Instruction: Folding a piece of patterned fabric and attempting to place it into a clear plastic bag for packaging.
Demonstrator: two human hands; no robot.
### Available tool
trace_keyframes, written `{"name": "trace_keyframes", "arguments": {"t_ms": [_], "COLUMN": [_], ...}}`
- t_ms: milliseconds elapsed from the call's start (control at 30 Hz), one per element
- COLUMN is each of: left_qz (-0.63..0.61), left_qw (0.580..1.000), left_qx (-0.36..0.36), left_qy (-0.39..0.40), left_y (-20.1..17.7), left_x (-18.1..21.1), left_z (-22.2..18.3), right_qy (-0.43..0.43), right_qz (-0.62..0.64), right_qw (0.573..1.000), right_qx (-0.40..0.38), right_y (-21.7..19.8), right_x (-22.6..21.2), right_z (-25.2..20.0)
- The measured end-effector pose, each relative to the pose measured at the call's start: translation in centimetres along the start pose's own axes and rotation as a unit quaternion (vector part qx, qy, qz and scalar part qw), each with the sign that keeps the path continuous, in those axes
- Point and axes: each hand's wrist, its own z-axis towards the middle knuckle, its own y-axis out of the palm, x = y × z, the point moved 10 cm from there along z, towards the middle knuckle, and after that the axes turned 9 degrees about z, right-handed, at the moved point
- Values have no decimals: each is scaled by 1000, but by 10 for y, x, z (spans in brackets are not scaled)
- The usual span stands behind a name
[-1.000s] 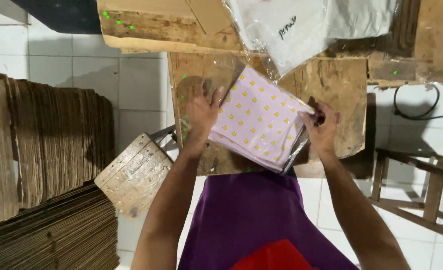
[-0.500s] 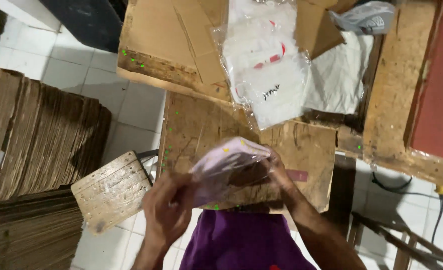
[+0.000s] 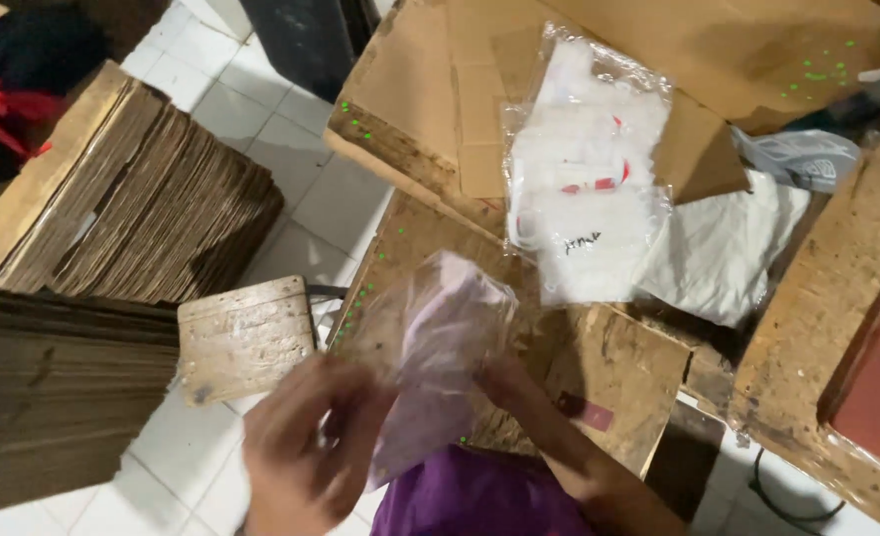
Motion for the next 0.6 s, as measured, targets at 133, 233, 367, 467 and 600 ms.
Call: {"name": "trace_keyframes", "arguments": {"t_ms": [133,233,367,467,600], "left_qz": [39,88,-24,-157,-165], "left_qw": [998,981,956,912,843], "left_qx": [18,88,166,227,302], "left_qy": [-43,-146,-240,-305,-414], "left_y": [-6,-49,-109,-140,-193], "left_x": [-56,-147,-241,-293,-326], "left_z": [18,-11,-103,-189,-294], "right_qy": [446,503,480,474,342], "right_qz": [728,852,690,534,763], "right_qw": [501,111,495,532,543], "right_qx": [142,94,221,455,83], "right_y": [1,41,81,71,86], "right_x": [127,125,186,184,91], "right_z": [-58,-108,-163,-182,-22]}}
